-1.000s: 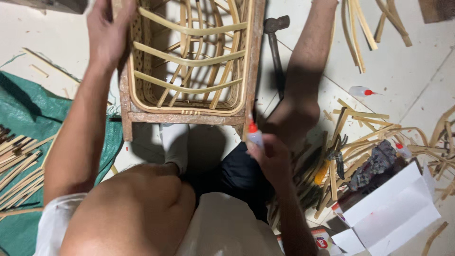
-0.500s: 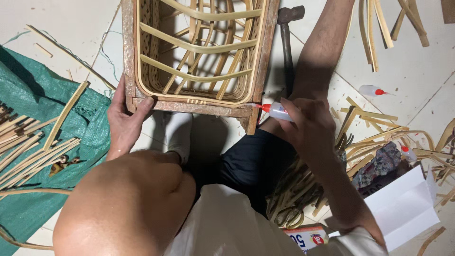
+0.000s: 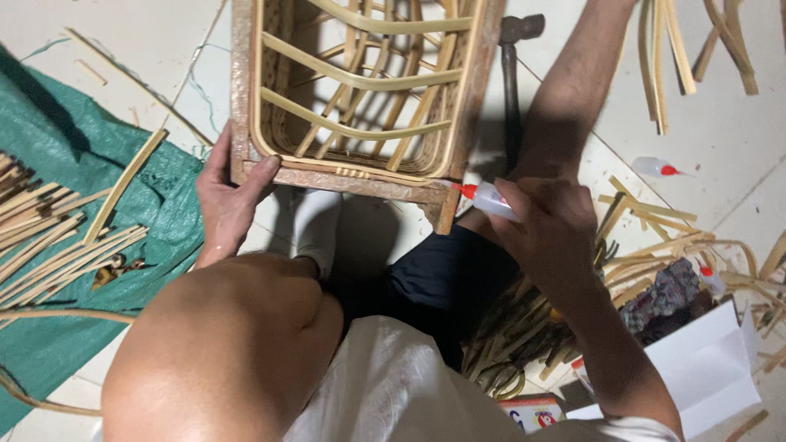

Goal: The person is weaving a basket using thin wooden strips. They use a hammer to secure the strips and apply glue to reinforce the structure.

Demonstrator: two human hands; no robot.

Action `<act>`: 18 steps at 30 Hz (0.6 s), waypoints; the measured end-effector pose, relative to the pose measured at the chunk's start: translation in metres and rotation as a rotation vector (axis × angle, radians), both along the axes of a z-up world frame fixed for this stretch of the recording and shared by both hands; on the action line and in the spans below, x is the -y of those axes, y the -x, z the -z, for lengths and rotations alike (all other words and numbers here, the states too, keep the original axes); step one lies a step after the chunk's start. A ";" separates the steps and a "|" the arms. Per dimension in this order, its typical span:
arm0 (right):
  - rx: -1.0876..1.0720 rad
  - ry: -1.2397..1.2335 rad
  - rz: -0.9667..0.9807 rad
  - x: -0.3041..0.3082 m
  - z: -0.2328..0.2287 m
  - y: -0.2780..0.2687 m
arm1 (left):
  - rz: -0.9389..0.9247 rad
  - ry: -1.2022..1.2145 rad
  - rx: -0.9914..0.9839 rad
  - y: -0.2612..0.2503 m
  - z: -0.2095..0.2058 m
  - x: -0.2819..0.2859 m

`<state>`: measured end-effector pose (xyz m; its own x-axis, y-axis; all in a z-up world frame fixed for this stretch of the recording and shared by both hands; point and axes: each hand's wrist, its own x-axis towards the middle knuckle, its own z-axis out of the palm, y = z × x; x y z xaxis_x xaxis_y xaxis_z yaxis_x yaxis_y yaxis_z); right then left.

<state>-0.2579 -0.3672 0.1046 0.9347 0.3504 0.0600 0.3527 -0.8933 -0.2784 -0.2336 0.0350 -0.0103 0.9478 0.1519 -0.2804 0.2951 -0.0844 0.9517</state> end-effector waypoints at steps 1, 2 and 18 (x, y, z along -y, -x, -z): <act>0.010 -0.058 0.004 -0.002 0.001 0.000 | 0.002 -0.007 0.012 0.001 0.001 -0.001; 0.001 -0.063 0.005 -0.006 0.003 0.001 | -0.004 -0.002 0.008 0.001 0.002 -0.001; -0.068 -0.037 0.001 -0.028 0.006 0.009 | -0.010 0.049 -0.011 -0.001 0.002 0.001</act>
<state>-0.2671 -0.3396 0.0989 0.9374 0.3480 0.0093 0.3309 -0.8825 -0.3342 -0.2324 0.0340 -0.0120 0.9431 0.1471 -0.2982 0.3062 -0.0349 0.9513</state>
